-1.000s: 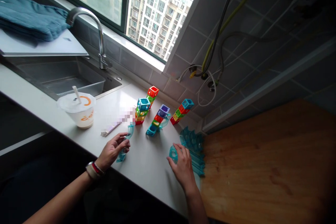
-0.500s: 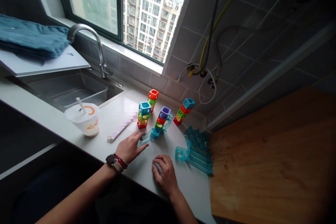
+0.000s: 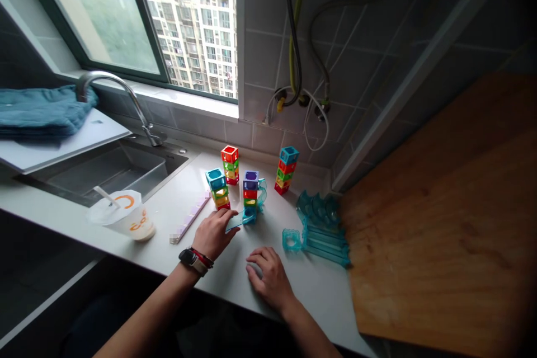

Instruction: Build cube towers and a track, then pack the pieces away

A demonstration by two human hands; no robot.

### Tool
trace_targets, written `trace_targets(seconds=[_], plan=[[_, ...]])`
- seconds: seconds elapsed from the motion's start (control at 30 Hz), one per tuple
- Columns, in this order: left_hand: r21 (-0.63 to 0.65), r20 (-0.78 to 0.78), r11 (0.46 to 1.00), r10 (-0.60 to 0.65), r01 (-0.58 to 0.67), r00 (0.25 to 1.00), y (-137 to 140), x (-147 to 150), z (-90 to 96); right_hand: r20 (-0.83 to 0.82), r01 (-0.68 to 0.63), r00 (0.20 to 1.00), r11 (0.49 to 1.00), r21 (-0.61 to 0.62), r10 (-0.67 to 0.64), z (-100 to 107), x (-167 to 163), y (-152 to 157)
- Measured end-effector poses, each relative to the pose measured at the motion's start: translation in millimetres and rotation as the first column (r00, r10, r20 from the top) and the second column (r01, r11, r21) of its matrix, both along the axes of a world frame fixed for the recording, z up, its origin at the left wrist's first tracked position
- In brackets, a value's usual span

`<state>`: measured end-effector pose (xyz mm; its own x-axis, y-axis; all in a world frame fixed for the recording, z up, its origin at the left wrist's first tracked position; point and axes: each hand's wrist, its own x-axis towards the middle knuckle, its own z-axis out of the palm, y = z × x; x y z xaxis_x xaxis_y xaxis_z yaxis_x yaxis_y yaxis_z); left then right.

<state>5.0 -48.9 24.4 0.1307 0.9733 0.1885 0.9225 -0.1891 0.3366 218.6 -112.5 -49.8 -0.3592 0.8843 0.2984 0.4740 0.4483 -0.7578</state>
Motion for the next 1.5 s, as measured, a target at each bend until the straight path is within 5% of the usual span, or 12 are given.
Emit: trace_targets(seconds=[0.4, 0.67, 1.03, 1.13, 1.23, 1.3, 1.5], plan=[[-0.05, -0.034, 0.994, -0.1, 0.098, 0.994, 9, -5, 2.8, -0.115, 0.082, 0.989, 0.992, -0.093, -0.093, 0, -3, 9], [-0.055, 0.022, 0.988, -0.144, 0.145, 0.989, 16, -6, -0.9, 0.207, 0.229, 0.958, 0.965, -0.128, -0.2, 17, -28, 42], [0.006, 0.328, 0.975, -0.211, 0.222, 0.921, 1, -18, -10.1, 0.435, 0.229, 0.88, 0.973, -0.033, -0.192, 18, -39, 58], [0.033, 0.576, 0.986, -0.153, 0.164, 0.803, -10, -21, -9.0, 0.444, 0.236, 0.873, 0.971, -0.027, -0.199, 15, -39, 57], [-0.005, 0.853, 1.0, -0.008, 0.024, 0.522, -11, -15, -10.4, 0.44, 0.235, 0.874, 0.972, -0.015, -0.205, 13, -39, 56], [-0.026, 0.911, 0.998, 0.05, -0.065, 0.409, -4, -6, -13.9, 0.432, 0.24, 0.877, 0.971, -0.01, -0.213, 12, -38, 56], [0.001, 0.938, 0.974, 0.077, -0.225, 0.337, 30, 16, -34.5, 0.409, 0.236, 0.889, 0.972, -0.025, -0.205, 11, -38, 53]])
